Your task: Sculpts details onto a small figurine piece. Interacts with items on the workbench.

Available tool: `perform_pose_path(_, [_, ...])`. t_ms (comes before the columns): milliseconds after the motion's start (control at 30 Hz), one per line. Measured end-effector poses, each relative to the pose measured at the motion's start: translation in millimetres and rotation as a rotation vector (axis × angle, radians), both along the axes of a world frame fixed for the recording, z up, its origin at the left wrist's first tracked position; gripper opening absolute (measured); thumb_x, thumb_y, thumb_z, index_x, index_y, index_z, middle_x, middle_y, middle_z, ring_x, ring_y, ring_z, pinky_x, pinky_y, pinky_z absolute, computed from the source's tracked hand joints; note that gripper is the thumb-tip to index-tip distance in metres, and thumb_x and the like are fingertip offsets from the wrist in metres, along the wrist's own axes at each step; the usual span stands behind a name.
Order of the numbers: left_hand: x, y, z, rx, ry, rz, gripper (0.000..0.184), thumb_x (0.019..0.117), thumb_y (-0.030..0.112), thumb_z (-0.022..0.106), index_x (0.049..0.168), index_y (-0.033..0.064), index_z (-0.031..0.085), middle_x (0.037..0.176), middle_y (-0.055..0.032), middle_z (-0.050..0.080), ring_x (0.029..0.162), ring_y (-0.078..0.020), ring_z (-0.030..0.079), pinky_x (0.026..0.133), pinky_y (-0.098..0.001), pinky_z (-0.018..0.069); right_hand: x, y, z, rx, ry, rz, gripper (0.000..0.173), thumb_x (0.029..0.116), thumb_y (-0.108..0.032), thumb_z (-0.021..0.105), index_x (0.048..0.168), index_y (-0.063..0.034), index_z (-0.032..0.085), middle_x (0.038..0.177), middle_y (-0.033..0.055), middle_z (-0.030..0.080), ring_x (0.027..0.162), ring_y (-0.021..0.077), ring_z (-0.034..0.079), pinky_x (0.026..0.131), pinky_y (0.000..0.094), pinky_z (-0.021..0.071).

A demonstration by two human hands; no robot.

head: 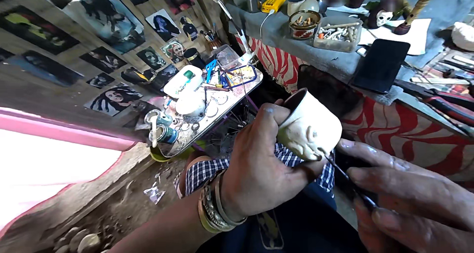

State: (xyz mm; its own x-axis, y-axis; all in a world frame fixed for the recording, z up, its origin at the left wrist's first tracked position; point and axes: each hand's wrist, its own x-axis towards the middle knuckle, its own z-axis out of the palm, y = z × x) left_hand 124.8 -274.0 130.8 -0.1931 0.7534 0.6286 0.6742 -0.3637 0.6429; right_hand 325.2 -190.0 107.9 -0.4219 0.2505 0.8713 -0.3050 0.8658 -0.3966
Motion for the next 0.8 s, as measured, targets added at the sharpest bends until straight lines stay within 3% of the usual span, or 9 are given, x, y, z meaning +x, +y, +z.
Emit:
perform_pose_path(333, [-1.2,-1.1,-0.8,0.004,0.046,0.046,0.054,0.0798,0.026,0.084,0.119,0.0076,0.051,0.104,-0.0013,0.066,0.098,-0.0054,0.067,0.085,-0.0241,0.0603,-6.7,-3.8,-1.6,0.029,0.007,-0.064,0.009,0.0927,0.0,0.068,0.094,-0.0038,0.06,0.111,0.013,0.073,0.119,0.0328,0.069,0.1,0.0456,0.0623])
perform_pose_path(567, [-0.4,-2.1,1.5,-0.018,0.028,0.035,0.053,0.0791,0.025,0.086,0.117,0.0067,0.054,0.101,-0.0001,0.067,0.094,-0.0046,0.068,0.081,-0.0229,0.0611,-0.5,1.3,2.8,-0.026,-0.014,0.018,0.009,0.0927,-0.003,0.067,0.099,-0.0053,0.061,0.113,0.0107,0.072,0.12,0.0298,0.068,0.1,0.0436,0.0621])
perform_pose_path(800, [-3.0,-2.6,1.4,-0.016,0.071,0.05,0.052,0.0785,0.024,0.084,0.117,0.0059,0.054,0.101,-0.0012,0.067,0.095,-0.0052,0.067,0.081,-0.023,0.0602,-5.0,-0.8,1.4,-0.003,-0.02,-0.027,0.008,0.0928,-0.003,0.068,0.094,-0.0053,0.061,0.109,0.011,0.073,0.118,0.0299,0.07,0.1,0.0439,0.0624])
